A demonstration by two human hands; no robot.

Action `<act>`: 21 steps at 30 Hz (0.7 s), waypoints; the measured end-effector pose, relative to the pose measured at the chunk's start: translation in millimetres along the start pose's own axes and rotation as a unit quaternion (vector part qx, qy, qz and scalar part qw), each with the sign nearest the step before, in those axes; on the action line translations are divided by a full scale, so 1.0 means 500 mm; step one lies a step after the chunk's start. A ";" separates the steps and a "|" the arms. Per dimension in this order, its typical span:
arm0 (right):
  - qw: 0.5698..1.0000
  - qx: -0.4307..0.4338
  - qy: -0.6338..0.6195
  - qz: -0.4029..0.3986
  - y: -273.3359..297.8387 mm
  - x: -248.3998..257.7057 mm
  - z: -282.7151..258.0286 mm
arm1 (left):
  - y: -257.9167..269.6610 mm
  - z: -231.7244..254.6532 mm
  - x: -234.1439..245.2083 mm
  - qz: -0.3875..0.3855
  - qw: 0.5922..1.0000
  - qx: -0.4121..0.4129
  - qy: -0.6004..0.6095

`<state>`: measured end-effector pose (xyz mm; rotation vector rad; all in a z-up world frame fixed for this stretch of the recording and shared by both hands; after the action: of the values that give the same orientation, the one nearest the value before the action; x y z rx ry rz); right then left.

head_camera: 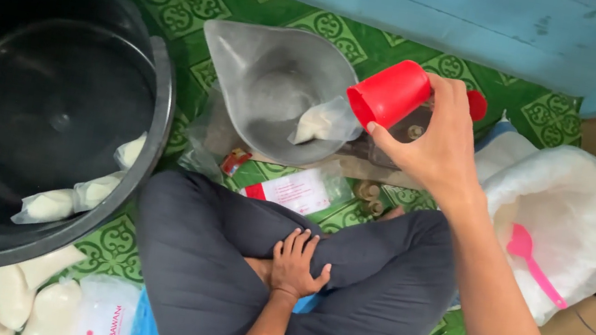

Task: Manual packaging of white powdered food from a large sack into small plastic bags using a scoop and a funnel-like container.

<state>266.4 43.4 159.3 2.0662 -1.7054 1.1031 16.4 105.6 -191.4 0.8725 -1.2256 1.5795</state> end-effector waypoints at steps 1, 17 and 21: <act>1.000 0.001 0.001 -0.001 -0.002 -0.008 -0.006 | -0.002 -0.001 0.004 0.001 1.000 0.001 0.001; 0.995 0.011 0.101 -0.024 0.002 -0.069 -0.028 | -0.006 -0.005 0.009 -0.001 1.000 0.013 0.024; 0.994 0.028 0.104 -0.022 0.004 -0.072 -0.030 | -0.011 -0.005 0.019 -0.002 1.000 0.012 0.022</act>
<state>257.5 78.8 144.8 1.9340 -1.5396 1.3146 18.4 110.7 -181.5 0.8497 -1.1750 1.6049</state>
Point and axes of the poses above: each hand's wrist, its own y-axis away from the middle knuckle, its own x-axis out of the back of the hand, z = x × y, the point moved 9 cm from there along -y, towards the middle knuckle, and after that the axes turned 14 degrees about -y, right-handed, at the moved point
